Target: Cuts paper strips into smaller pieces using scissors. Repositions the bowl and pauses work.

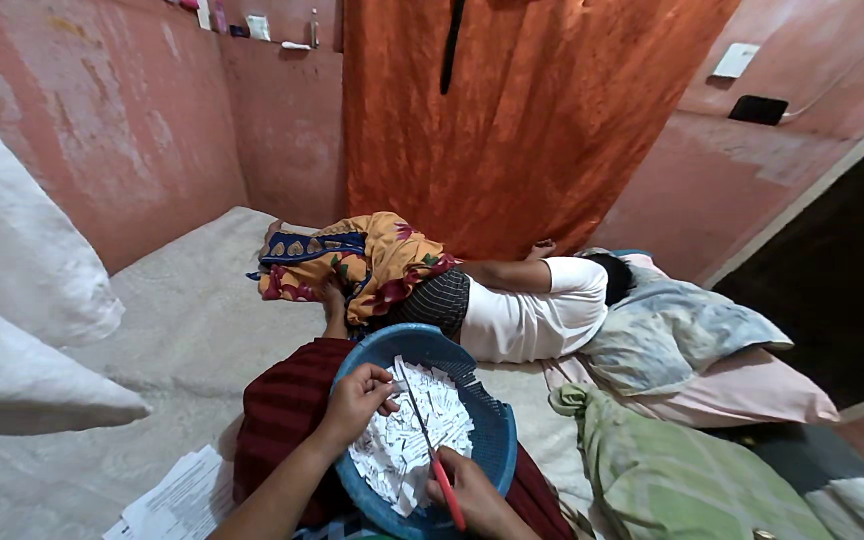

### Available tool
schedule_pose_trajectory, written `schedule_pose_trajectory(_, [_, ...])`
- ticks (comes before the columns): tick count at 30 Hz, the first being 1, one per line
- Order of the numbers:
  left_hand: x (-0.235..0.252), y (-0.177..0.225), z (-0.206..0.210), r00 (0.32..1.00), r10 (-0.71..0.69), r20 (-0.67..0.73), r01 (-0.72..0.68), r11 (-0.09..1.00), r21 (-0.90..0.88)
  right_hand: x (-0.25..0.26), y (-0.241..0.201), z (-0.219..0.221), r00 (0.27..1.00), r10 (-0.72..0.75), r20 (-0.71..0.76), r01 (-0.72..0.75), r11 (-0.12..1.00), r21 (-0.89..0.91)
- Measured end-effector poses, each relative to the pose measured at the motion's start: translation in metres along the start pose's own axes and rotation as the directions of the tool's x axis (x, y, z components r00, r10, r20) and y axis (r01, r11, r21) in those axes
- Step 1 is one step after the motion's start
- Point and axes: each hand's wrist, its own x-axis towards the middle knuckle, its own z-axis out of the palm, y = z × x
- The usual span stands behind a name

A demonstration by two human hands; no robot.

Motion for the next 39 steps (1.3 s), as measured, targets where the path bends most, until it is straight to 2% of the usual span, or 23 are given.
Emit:
schedule_pose_trajectory(6, [-0.0011,0.0015,0.0019,1.000,-0.025,0.001,0.025,1.000,-0.016,0.0006,0.0005,0.0011,0.999,-0.034,-0.012,0.033,0.997,-0.069])
schedule_pose_trajectory(10, [-0.0015,0.0041,0.0017,0.999,-0.042,-0.005,0.042,0.999,-0.002,0.0007,0.0047,0.0019,0.997,-0.056,-0.044,0.056,0.998,-0.015])
schedule_pose_trajectory(13, [-0.0018,0.0046,0.0022,0.999,-0.038,-0.020,0.038,0.999,-0.020,0.0002,0.0022,0.0011,0.999,-0.037,-0.029,0.037,0.999,0.003])
schedule_pose_trajectory(17, [-0.0013,0.0042,0.0030,0.998,-0.055,-0.032,0.053,0.998,-0.045,0.0014,-0.0014,-0.0001,0.999,0.008,0.031,-0.005,0.997,-0.078])
schedule_pose_trajectory(39, [-0.0026,0.0065,0.0058,0.996,-0.068,-0.062,0.066,0.997,-0.028,0.0023,0.0006,0.0002,1.000,0.002,0.018,0.000,0.993,-0.117])
